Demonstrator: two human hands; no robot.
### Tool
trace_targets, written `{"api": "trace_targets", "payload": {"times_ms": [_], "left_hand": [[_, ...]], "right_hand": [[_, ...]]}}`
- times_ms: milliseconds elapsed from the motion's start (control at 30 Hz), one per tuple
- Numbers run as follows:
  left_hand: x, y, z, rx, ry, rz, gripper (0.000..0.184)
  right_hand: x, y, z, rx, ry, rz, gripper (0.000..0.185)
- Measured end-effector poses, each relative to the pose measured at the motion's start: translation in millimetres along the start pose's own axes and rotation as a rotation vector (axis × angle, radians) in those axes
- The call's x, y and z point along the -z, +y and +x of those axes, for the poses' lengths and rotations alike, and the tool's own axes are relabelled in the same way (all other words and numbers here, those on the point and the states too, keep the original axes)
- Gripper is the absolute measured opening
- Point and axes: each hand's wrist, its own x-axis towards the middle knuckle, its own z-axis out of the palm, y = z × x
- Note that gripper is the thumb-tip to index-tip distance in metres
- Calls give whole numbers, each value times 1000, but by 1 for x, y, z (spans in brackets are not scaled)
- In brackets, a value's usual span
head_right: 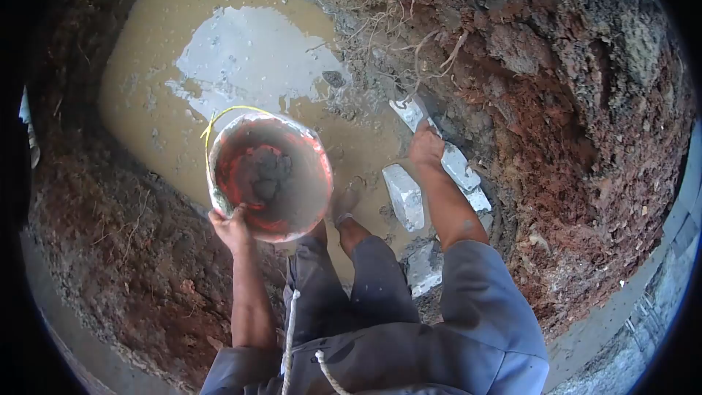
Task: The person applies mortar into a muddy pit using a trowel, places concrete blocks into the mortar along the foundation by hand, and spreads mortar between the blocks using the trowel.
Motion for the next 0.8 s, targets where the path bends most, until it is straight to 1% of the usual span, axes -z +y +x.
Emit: {"api": "trace_targets", "payload": {"times_ms": [33, 100, 167, 233, 267, 333, 367, 433, 500, 533, 600, 667, 700, 767, 800], "left_hand": [[1, 15, -4, -6, 1, -15, 36], [5, 32, -4, -111, 11, 27, 37], [6, 85, -19, -180, 23, 48, 37], [16, 124, -27, -188, 5, 9, 38], [22, 135, -29, -199, -17, -23, 37], [32, 165, -40, -234, -20, 25, 36], [37, 179, -44, -255, -27, 54, 36], [44, 208, -58, -346, -49, 5, 36], [48, 248, -85, -406, -56, -87, 37], [52, 252, -90, -426, -44, -19, 37], [59, 266, -102, -443, -45, 76, 37], [63, 285, -119, -487, -49, 102, 35], [63, 290, -125, -525, -56, 91, 34], [66, 307, -148, -453, -104, 112, 34], [70, 309, -150, -492, -98, 98, 35]], "right_hand": [[19, 11, -30, 51, -16, 1, 38], [66, 27, -91, 140, -70, 86, 41], [103, 39, -149, 203, 11, 149, 43], [141, 41, -202, 351, 164, 275, 41], [159, 39, -221, 426, 196, 345, 40], [193, 20, -259, 579, 264, 477, 40], [217, 9, -270, 611, 109, 476, 40], [265, -16, -284, 664, -205, 464, 42], [293, -44, -295, 726, -172, 227, 44], [305, -57, -301, 759, -167, 101, 45], [318, -80, -300, 752, 79, -1, 43], [329, -107, -280, 636, 81, -65, 37], [319, -120, -272, 609, 112, -49, 35], [295, -148, -263, 560, 167, -21, 33], [296, -158, -285, 623, 116, -239, 30]]}}
